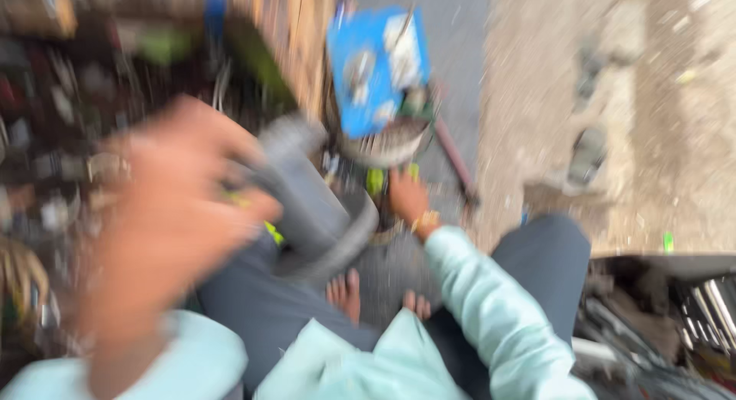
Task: The person disassembles an electric motor by prying internal components with a screwdriver and tapping the motor casing with a hammer.
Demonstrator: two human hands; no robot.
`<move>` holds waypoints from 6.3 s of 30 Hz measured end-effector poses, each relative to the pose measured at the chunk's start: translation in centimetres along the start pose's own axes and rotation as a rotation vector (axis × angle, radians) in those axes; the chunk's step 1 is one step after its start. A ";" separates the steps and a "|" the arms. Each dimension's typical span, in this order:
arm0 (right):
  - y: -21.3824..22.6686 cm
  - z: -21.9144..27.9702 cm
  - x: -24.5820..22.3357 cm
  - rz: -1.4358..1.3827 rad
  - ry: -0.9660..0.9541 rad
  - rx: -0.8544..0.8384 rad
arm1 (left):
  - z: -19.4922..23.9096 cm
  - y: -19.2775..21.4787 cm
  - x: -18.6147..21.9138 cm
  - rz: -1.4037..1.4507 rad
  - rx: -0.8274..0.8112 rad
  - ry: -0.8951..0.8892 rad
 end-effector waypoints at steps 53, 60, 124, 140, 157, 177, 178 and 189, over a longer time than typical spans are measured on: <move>27.9 9.7 7.5 -0.890 -0.179 0.421 | 2.5 -50.1 1.9 0.132 0.146 -1.065; 27.6 9.8 8.0 -0.934 -0.163 0.418 | 1.3 -49.3 -2.5 -0.126 0.034 -1.019; 9.8 7.6 6.8 -0.498 0.674 0.138 | -7.9 -40.0 -12.4 0.224 -0.771 -0.232; 7.4 11.6 9.0 -0.725 0.553 0.146 | -6.4 -39.4 -2.4 0.536 -0.384 -0.968; 6.6 11.0 8.3 -0.737 0.545 0.304 | -5.5 -39.2 -12.2 0.928 0.008 -0.178; 7.0 11.4 8.4 -0.663 0.518 0.276 | -1.8 -43.5 -20.1 0.070 -0.054 -0.324; 7.0 11.5 8.5 -0.658 0.520 0.264 | -2.0 -42.4 -19.3 0.148 -0.104 -0.264; 7.2 10.8 9.5 -0.787 0.490 0.033 | -6.8 -41.0 -5.1 0.665 -0.441 -0.873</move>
Point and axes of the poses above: each hand's wrist, its own z-axis away from the middle knuckle, its own y-axis out of the back of the hand, x = y × z, the point moved 2 cm from there along -z, towards the middle knuckle, and after that the axes turned 3 degrees about y, right-handed, at the moved point
